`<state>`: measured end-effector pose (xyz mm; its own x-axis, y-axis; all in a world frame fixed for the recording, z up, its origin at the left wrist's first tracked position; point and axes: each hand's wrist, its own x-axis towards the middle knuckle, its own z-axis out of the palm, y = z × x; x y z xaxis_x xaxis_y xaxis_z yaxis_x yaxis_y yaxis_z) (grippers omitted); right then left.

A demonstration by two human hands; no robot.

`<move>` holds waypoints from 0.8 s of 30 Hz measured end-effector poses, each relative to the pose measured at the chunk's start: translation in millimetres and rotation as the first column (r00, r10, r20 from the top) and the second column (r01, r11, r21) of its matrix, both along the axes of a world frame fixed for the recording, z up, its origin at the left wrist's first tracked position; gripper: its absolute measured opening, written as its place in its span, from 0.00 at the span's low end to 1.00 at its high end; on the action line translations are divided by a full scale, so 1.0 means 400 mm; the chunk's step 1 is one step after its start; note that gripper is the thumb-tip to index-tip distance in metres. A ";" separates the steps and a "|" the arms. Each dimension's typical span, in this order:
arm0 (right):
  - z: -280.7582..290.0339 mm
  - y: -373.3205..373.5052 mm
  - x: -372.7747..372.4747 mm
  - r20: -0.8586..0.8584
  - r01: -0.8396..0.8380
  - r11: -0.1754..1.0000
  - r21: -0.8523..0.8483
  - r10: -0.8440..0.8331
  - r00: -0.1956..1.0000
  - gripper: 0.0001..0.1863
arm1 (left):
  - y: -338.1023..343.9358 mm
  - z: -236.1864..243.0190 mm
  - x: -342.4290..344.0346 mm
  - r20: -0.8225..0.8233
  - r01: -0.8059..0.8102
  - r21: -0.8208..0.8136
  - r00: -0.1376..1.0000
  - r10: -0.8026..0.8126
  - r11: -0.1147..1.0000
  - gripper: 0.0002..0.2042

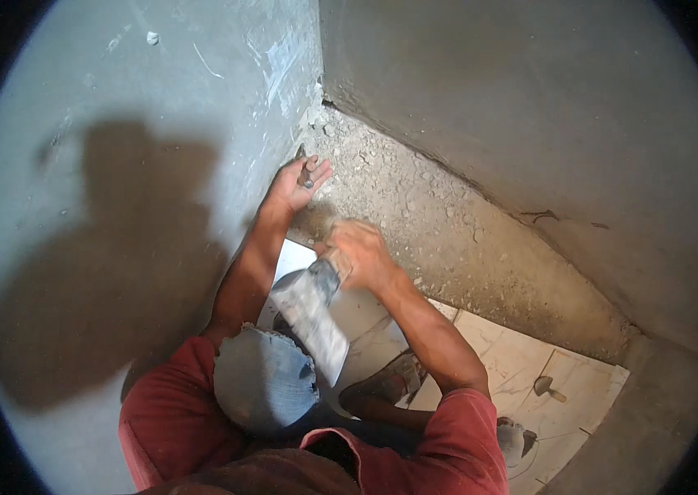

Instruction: The person chips at a floor corner with a hatchet and a metal rod, spreads mortar using a trowel, and positions a floor tile into the corner.

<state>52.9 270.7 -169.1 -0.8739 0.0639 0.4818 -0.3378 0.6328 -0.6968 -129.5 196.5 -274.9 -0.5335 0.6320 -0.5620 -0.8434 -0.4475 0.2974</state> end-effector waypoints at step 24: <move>0.077 0.144 0.163 0.701 0.325 0.919 0.224 -0.384 0.602 0.12 | 0.032 -0.001 0.023 -0.225 -0.328 -0.938 0.342 -0.912 0.108 0.18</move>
